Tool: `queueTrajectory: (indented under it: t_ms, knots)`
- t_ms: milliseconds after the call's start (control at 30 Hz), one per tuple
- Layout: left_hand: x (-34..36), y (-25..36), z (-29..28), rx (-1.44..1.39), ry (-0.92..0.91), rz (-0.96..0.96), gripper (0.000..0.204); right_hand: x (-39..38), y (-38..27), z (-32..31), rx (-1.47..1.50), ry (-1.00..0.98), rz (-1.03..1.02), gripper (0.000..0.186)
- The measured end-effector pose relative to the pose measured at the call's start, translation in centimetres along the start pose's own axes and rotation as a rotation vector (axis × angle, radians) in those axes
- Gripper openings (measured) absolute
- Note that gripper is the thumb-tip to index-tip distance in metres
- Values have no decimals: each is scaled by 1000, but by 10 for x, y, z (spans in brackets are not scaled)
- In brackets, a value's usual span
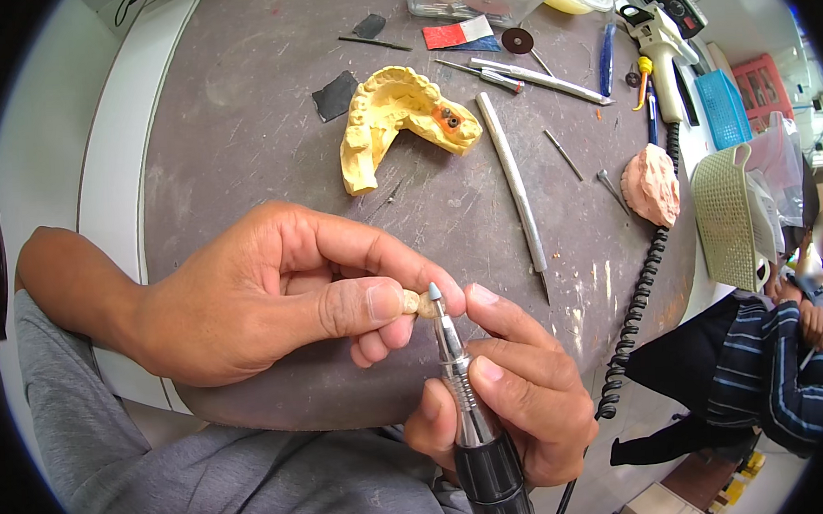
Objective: The person uses a craft knife to trim a small metal component and then uses a rotary tool to grind and shape a dental prosthetic tooth. The person then fits the shaped tooth into a dental model and checks the alignment with red articulating paper.
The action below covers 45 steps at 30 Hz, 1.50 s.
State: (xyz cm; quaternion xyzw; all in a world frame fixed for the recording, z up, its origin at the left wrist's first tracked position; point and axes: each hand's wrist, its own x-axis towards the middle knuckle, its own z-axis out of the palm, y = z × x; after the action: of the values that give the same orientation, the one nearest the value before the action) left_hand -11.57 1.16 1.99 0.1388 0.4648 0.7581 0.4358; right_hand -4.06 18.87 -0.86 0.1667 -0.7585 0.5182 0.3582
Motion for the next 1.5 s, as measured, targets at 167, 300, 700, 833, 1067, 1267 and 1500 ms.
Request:
queueTrajectory:
  t_ms: [167,300,700,833,1067,1267,1500]
  knots:
    - [-1,1,0,15,5,-17,33,-1,1,-1,-4,-24,-8,35]
    - [-1,-2,0,-1,0,-1,33,0,1,-3,-2,-39,-36,35]
    - [0,-3,2,-57,6,24,30,3,1,-12,-70,-33,-76,35]
    - [0,-2,3,-68,-4,8,30,5,-1,-7,-102,-15,-64,33]
    - [-2,-1,1,-66,15,-16,32,2,2,-2,-57,-40,-63,32]
    - [-2,-1,5,-109,37,-33,32,1,2,-2,22,-62,-50,31]
    - [-1,-2,5,-123,45,1,32,-1,-4,-6,21,-109,46,21]
